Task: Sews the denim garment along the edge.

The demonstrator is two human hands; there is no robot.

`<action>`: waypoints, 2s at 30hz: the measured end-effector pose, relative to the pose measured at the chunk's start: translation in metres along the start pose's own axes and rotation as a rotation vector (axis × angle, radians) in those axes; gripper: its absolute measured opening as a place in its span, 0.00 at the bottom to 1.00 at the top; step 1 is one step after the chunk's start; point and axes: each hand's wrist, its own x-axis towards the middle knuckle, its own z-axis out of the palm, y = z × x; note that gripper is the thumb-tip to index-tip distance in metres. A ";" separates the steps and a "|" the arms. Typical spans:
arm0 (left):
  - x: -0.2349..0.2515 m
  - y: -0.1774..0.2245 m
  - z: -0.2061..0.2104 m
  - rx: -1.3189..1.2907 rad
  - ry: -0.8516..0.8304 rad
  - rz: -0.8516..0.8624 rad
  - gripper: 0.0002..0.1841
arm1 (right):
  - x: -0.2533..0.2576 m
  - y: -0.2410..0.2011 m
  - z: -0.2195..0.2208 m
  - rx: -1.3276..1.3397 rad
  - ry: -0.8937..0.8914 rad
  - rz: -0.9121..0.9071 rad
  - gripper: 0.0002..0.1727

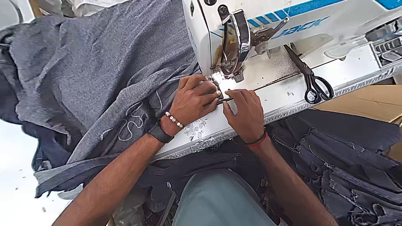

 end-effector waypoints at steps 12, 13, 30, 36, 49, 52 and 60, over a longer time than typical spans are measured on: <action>-0.006 -0.004 -0.002 -0.032 0.036 -0.187 0.17 | 0.003 0.004 0.014 -0.046 0.044 -0.164 0.13; -0.007 -0.005 -0.001 0.013 0.030 -0.167 0.18 | 0.003 0.004 0.013 -0.047 0.034 -0.162 0.13; -0.007 -0.005 -0.001 0.145 -0.031 -0.140 0.21 | 0.006 0.004 0.010 -0.045 -0.076 -0.145 0.14; -0.007 -0.003 -0.001 0.186 -0.079 -0.182 0.22 | 0.011 0.007 0.011 -0.028 -0.110 -0.160 0.15; -0.008 -0.013 -0.001 0.125 0.034 -0.105 0.18 | 0.059 -0.007 -0.023 -0.301 -0.350 -0.553 0.15; -0.006 -0.016 -0.001 0.133 0.066 -0.072 0.16 | 0.058 -0.003 -0.013 -0.264 -0.285 -0.480 0.18; -0.008 -0.027 -0.003 0.063 0.020 0.003 0.19 | 0.042 0.004 -0.002 -0.266 -0.170 -0.243 0.15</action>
